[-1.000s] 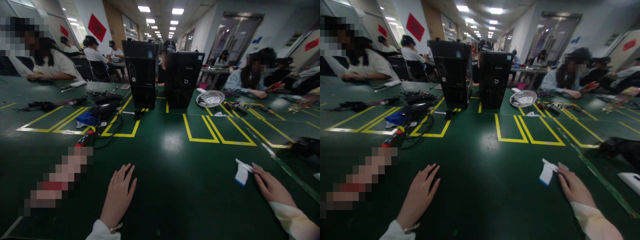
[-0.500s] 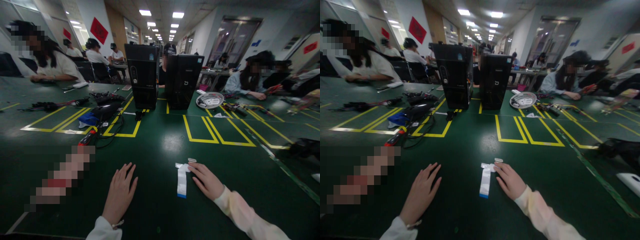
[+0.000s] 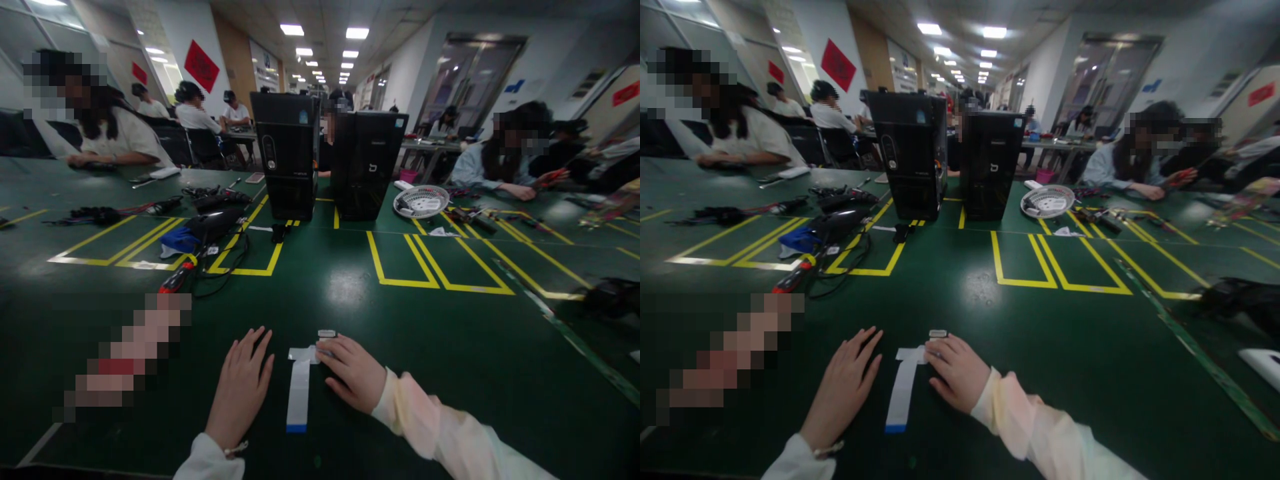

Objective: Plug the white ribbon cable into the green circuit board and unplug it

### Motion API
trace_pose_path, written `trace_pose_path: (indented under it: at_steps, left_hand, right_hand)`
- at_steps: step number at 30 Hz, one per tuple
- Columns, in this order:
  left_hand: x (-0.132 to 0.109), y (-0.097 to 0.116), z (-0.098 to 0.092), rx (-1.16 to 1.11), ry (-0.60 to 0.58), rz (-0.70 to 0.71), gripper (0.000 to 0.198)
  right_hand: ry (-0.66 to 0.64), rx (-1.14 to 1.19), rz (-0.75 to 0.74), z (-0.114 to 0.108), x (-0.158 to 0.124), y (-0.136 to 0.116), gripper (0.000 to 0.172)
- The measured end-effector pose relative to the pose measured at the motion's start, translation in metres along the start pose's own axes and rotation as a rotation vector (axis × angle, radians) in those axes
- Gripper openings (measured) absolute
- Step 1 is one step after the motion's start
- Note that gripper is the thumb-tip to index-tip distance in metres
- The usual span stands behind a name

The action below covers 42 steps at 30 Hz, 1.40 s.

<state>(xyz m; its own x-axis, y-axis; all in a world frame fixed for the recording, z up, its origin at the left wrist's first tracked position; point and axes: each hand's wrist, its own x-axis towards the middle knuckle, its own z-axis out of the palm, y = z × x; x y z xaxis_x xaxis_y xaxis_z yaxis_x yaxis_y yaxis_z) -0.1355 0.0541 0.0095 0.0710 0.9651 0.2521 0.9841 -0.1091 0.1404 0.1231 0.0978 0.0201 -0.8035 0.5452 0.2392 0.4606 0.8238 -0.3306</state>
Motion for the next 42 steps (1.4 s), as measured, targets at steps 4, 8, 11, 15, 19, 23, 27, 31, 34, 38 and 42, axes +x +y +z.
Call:
trace_pose_path:
  at_steps: [4,8,11,15,19,23,27,31,34,38,42]
  left_hand:
    - [0.000,0.000,0.000,-0.004,0.013,-0.001,0.045]
    - [0.000,0.001,-0.001,0.010,-0.003,-0.004,0.046]
    - [0.000,0.001,0.000,0.018,-0.003,0.002,0.046]
    - [0.000,0.000,0.002,0.025,0.009,0.007,0.046]
    - [0.000,-0.002,0.004,0.027,0.010,0.006,0.047]
    - [-0.001,-0.003,0.004,0.028,-0.010,0.004,0.047]
    - [-0.001,-0.003,0.004,0.023,-0.016,0.005,0.048]
    - [-0.001,-0.003,0.005,0.017,-0.032,0.002,0.049]
    - [-0.001,-0.003,0.006,0.017,-0.040,-0.005,0.050]
    - [-0.001,-0.003,0.006,0.013,-0.036,-0.012,0.050]
    - [-0.002,-0.003,0.005,0.018,-0.038,-0.012,0.050]
  right_hand:
    - [-0.013,0.016,-0.017,-0.004,-0.001,-0.001,0.048]
    - [-0.028,0.039,-0.065,-0.005,0.000,-0.002,0.049]
    - [-0.041,0.052,-0.095,-0.004,0.000,-0.002,0.049]
    - [-0.044,0.047,-0.098,-0.004,-0.001,-0.002,0.047]
    - [-0.028,0.014,-0.081,-0.006,-0.003,-0.002,0.049]
    - [0.032,-0.144,0.008,-0.020,-0.015,0.021,0.047]
    - [0.327,-0.406,0.350,-0.051,-0.062,0.080,0.044]
    - [0.558,-0.689,0.865,-0.084,-0.154,0.145,0.062]
    - [0.587,-0.781,1.182,-0.101,-0.231,0.174,0.084]
    - [0.574,-0.765,1.437,-0.118,-0.303,0.191,0.098]
    - [0.412,-0.747,1.522,-0.126,-0.326,0.204,0.098]
